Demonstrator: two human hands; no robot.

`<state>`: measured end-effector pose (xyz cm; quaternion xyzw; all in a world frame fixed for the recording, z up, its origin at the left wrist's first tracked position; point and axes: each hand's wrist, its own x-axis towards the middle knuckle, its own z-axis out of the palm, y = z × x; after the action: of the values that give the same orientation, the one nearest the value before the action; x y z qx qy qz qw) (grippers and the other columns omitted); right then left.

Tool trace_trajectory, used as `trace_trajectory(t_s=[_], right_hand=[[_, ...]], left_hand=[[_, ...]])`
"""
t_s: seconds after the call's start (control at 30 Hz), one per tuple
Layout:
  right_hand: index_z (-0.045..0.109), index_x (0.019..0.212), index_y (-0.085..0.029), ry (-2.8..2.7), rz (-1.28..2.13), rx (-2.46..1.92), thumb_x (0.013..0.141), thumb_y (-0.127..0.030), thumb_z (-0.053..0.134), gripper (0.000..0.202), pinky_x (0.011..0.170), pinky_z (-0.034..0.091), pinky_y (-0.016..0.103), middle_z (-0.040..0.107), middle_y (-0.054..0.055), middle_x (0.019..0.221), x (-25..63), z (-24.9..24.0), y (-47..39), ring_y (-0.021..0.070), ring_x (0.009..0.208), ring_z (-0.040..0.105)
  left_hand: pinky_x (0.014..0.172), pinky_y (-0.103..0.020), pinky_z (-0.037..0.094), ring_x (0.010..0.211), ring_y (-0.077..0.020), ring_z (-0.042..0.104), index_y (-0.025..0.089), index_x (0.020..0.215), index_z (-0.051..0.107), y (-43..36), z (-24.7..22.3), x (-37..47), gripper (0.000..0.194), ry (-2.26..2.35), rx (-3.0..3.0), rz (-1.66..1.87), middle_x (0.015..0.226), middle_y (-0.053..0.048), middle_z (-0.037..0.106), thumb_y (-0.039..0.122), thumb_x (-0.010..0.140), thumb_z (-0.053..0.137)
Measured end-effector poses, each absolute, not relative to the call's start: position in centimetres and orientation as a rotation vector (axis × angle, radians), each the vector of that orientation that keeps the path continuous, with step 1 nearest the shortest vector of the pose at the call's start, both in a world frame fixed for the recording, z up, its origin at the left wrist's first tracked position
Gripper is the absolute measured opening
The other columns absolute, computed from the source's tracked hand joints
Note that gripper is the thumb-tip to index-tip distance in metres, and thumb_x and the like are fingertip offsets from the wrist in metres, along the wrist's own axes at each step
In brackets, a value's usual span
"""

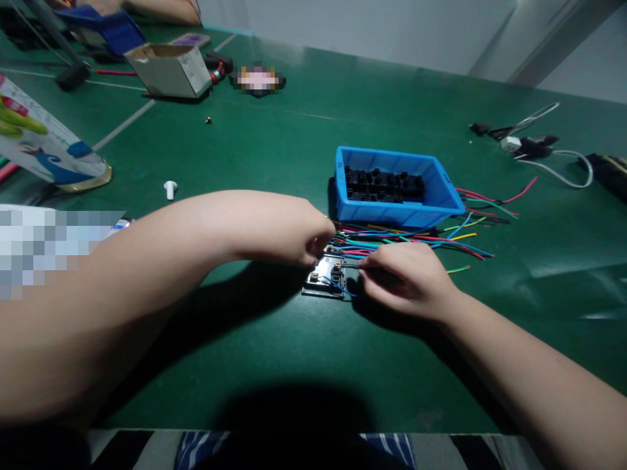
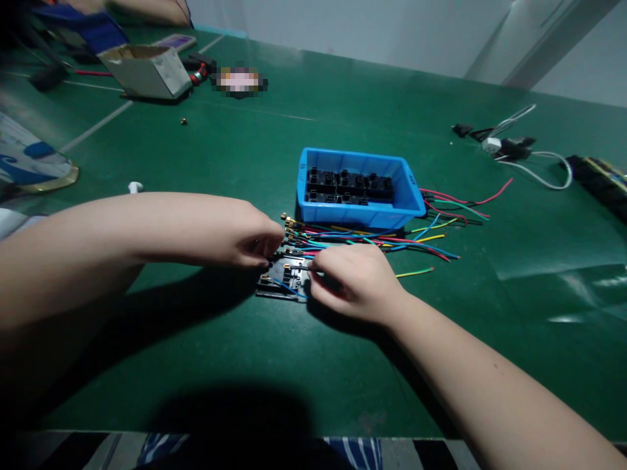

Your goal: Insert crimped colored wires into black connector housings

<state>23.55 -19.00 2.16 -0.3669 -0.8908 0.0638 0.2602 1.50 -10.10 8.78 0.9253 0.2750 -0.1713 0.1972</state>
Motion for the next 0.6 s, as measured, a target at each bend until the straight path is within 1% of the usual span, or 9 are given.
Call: trace_trajectory(t_s=[0.2,0.33,0.5,0.6], right_hand=[[0.061,0.080,-0.019,-2.394,0.157,-0.991,0.085,-0.020,0.057,0.006,0.054,0.043,0.026,0.066,0.001,0.065,23.35,2.30,-19.08,0.0135,0.055,0.059],[0.061,0.079,-0.019,-2.389,0.167,-0.958,0.083,-0.019,0.058,0.005,0.052,0.041,0.025,0.065,0.000,0.064,23.33,2.37,-19.16,0.0123,0.053,0.057],[0.058,0.074,-0.021,-2.394,0.218,-0.935,0.081,-0.020,0.057,0.008,0.050,0.037,0.025,0.059,-0.004,0.057,23.34,2.46,-19.24,0.0106,0.049,0.051],[0.058,0.073,-0.021,-2.386,0.209,-0.945,0.081,-0.020,0.057,0.008,0.051,0.037,0.025,0.060,-0.003,0.058,23.30,2.41,-19.24,0.0105,0.049,0.051]], left_hand=[[0.059,-0.025,0.035,0.060,-0.0123,0.053,0.023,0.088,0.069,-10.02,8.54,1.51,0.015,0.767,2.593,-0.423,0.075,0.000,0.068,0.032,0.080,0.059],[0.060,-0.025,0.035,0.063,-0.0130,0.055,0.025,0.094,0.069,-10.24,9.06,1.60,0.017,0.779,2.576,-0.428,0.081,0.000,0.071,0.031,0.080,0.061],[0.062,-0.026,0.037,0.065,-0.0141,0.057,0.026,0.094,0.069,-10.48,9.07,1.69,0.020,0.733,2.520,-0.424,0.082,0.000,0.071,0.036,0.077,0.066],[0.061,-0.025,0.037,0.067,-0.0141,0.058,0.026,0.096,0.069,-10.39,8.71,1.68,0.023,0.720,2.521,-0.435,0.083,0.001,0.071,0.037,0.076,0.068]])
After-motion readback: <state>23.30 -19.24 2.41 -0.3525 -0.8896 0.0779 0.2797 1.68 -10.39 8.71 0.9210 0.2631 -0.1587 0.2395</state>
